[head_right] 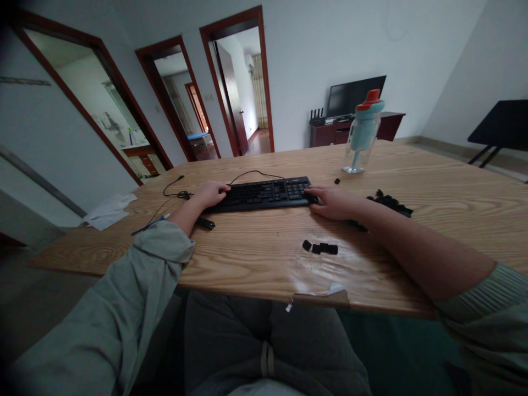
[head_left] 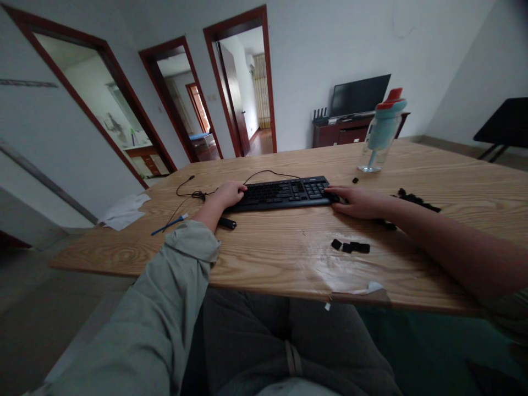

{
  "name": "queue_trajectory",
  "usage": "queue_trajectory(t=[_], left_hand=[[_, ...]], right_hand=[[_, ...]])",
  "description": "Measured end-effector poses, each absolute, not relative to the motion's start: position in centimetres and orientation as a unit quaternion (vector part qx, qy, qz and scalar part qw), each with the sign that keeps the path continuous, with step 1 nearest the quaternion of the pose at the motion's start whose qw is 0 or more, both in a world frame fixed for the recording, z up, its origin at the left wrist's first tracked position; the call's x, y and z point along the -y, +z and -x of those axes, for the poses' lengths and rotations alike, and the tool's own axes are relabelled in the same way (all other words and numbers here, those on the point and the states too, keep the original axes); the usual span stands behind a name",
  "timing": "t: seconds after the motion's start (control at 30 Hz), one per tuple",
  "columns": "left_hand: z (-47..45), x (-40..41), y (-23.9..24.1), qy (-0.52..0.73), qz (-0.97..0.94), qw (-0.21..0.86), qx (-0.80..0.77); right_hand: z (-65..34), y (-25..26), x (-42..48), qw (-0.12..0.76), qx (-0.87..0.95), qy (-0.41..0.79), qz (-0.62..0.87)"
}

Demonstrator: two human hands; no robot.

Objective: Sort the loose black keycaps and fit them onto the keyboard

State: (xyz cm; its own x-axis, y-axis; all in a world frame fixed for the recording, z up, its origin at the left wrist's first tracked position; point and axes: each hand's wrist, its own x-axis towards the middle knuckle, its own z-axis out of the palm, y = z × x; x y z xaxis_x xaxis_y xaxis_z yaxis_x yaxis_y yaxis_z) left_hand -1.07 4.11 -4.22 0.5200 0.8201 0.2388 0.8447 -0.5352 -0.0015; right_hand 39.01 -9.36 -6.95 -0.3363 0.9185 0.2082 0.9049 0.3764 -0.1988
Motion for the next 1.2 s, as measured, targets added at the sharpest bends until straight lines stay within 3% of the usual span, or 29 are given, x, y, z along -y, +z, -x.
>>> queue_trajectory(t=[0.7, 0.93, 1.2], left_hand=[[0.2, -3.5, -4.7, -0.107, 0.848, 0.079, 0.513], [1.3, -3.9, -4.4, -0.156, 0.863, 0.039, 0.478], [4.1, -5.5, -3.2, -0.266, 0.832, -0.079, 0.481]], right_hand=[[-39.2, -6.9, 9.4, 0.155, 0.817, 0.026, 0.554], [-39.8, -7.0, 9.5, 0.172, 0.817, 0.019, 0.551], [-37.7, -5.1, 8.7, 0.188, 0.837, -0.068, 0.509]])
